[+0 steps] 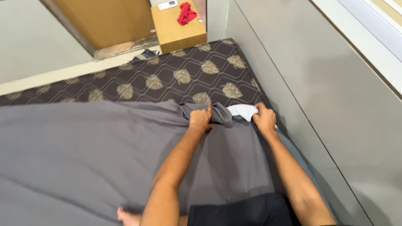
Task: The person spreads a bedsheet across a mattress and tucks the corners and edges around the mattress by hand.
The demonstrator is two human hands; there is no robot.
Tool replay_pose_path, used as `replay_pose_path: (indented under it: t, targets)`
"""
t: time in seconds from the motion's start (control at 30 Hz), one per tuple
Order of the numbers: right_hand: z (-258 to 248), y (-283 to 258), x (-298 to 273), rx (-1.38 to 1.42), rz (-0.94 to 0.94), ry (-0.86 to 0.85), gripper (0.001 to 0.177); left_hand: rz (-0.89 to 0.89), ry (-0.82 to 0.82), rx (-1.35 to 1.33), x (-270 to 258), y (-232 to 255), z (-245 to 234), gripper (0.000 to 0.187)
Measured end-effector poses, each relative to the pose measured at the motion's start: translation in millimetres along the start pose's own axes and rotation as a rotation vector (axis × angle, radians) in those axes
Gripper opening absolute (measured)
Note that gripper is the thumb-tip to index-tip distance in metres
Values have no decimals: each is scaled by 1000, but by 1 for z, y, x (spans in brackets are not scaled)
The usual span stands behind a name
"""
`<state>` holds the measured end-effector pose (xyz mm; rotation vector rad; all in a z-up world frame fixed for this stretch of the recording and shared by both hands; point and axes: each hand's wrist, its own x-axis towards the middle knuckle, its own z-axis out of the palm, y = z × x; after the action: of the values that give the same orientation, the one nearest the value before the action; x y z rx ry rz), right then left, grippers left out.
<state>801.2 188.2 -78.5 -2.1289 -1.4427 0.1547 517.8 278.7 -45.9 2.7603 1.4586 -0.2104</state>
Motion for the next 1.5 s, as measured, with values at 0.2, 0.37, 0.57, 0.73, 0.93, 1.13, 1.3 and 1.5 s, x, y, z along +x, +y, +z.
replay_pose_path:
  t: [0.2,0.37,0.57,0.73,0.93,1.13,1.3,1.5]
  targets:
    - [13,8,73,118,65,234,22,1,137,144,137,-16,54,22]
    - [31,17,34,-49,-205,-4,73,-74,-130,100,169,-16,40,50]
    - [34,3,18,-30,-139,153,31,-49,-382,-144,170,-38,-13,96]
    - [37,0,26,-151,-80,-1,26,-55,-272,-252,148,-44,-15,81]
    - [32,-3,50,-286,-157,210,62,-36,-5,-392,165,-49,-8,50]
    - [16,-28,99,-357,154,-21,68,-16,206,-271,198,-46,-59,46]
    - [37,-5,104,-340,178,-146,70,75,-148,-522,191,-56,-65,74]
    - [58,5,81,-157,82,103,60,58,-526,-1132,238,-68,28,66]
